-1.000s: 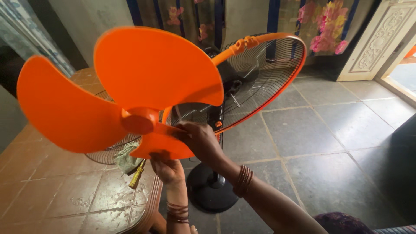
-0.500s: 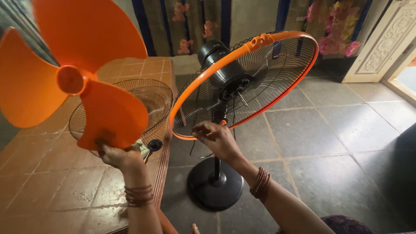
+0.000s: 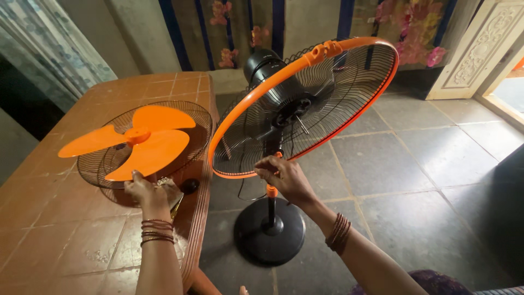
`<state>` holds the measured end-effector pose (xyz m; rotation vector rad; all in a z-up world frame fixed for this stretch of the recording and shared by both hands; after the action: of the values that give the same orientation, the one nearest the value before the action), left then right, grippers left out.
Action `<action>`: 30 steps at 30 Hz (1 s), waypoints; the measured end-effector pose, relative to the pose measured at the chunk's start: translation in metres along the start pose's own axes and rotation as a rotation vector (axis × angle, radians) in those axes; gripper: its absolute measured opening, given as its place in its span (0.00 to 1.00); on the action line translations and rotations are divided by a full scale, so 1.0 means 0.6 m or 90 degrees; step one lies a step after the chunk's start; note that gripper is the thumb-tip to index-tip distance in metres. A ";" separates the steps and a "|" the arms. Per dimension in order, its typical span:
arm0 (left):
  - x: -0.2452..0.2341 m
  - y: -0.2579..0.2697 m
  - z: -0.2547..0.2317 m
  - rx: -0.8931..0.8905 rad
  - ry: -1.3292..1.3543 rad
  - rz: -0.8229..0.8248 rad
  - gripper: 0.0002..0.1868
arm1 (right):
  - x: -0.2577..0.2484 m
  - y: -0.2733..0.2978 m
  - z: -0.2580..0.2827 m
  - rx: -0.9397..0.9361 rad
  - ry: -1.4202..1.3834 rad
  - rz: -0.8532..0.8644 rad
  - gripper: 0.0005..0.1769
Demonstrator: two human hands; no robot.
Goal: The person uses a screwdriver to loosen the front grille of an orange electric fan, then removes the grille and the fan blades. The person places the removed parts on a nearby table.
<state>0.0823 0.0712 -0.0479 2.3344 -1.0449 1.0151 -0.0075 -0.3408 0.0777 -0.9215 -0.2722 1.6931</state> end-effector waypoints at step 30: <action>0.024 0.129 -0.035 -0.148 -0.278 -0.055 0.36 | -0.107 -0.035 -0.108 -0.171 0.482 -0.344 0.35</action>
<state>0.0202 0.0268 -0.0192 2.4305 -1.1315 0.3315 0.0564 -0.4090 0.0753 -1.4630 -0.2073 0.7478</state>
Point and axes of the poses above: each hand's wrist, its own y-axis away from the middle knuckle, its own x-axis out of the palm, z = x × y, the point moved 4 cm from there along -y, towards the middle knuckle, and after that the axes turned 13 degrees about -x, right-handed, at the moved point
